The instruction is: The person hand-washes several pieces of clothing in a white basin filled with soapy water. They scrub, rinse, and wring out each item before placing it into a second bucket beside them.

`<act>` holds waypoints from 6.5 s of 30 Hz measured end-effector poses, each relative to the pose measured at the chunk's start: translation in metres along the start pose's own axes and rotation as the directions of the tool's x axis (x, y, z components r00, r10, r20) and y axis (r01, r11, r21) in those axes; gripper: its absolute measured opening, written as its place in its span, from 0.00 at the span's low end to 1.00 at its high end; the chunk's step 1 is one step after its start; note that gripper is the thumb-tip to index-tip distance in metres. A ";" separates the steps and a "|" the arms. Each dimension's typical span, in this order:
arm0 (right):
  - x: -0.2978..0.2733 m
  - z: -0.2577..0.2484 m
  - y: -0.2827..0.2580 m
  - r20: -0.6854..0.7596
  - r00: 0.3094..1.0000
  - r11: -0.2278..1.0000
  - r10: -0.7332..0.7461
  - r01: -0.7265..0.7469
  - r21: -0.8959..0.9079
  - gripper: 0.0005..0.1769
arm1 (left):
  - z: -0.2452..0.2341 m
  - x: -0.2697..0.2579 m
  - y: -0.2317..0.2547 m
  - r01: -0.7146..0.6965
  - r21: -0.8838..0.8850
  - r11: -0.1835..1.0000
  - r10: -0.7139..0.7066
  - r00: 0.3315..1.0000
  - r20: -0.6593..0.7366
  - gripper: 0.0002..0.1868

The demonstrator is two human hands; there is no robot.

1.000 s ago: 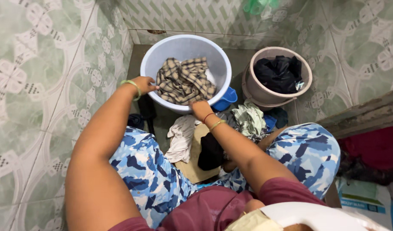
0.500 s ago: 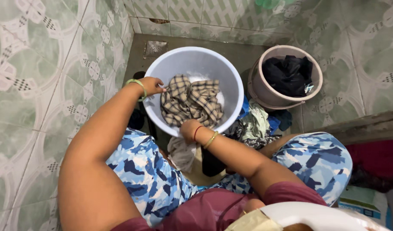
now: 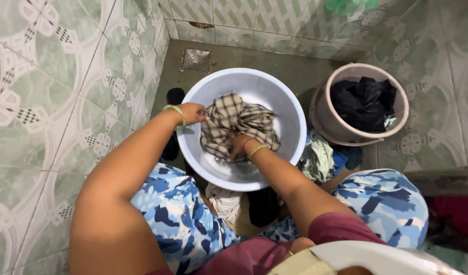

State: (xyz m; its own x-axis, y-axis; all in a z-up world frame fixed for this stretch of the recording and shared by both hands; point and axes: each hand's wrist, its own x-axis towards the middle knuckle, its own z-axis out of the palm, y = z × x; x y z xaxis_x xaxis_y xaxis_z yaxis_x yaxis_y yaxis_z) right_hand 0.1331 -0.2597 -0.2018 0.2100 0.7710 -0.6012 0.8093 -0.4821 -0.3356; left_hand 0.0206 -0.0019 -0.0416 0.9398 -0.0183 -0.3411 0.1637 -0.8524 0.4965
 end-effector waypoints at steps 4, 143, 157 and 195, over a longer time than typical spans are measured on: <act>0.006 0.009 0.019 0.006 0.983 0.982 0.186 -0.186 0.013 0.80 | 0.009 0.005 -0.023 -0.011 -0.028 1.000 0.011 1.000 0.002 0.33; -0.201 -0.130 -0.087 -0.965 0.178 -0.447 0.195 0.892 0.074 0.29 | -0.025 -0.059 0.196 0.041 -0.994 0.097 -0.150 0.988 0.026 0.58; -0.139 -0.103 0.053 -0.732 0.680 -0.276 -0.045 0.696 0.663 0.35 | -0.035 -0.045 0.182 -0.546 -0.835 0.066 -0.385 0.758 -0.526 0.33; -0.177 -0.121 -0.040 -0.645 0.694 -0.787 0.319 0.574 0.228 0.30 | -0.014 -0.008 0.135 -0.289 -0.863 0.414 -0.230 0.885 -0.406 0.32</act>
State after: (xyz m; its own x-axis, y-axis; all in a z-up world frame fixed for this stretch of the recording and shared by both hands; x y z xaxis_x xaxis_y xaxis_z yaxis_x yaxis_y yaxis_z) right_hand 0.1305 -0.3267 0.0060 0.7580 0.6499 -0.0562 -0.6413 0.7268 -0.2460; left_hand 0.0395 -0.1095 0.0388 0.9155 0.3917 -0.0916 0.0550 0.1037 0.9931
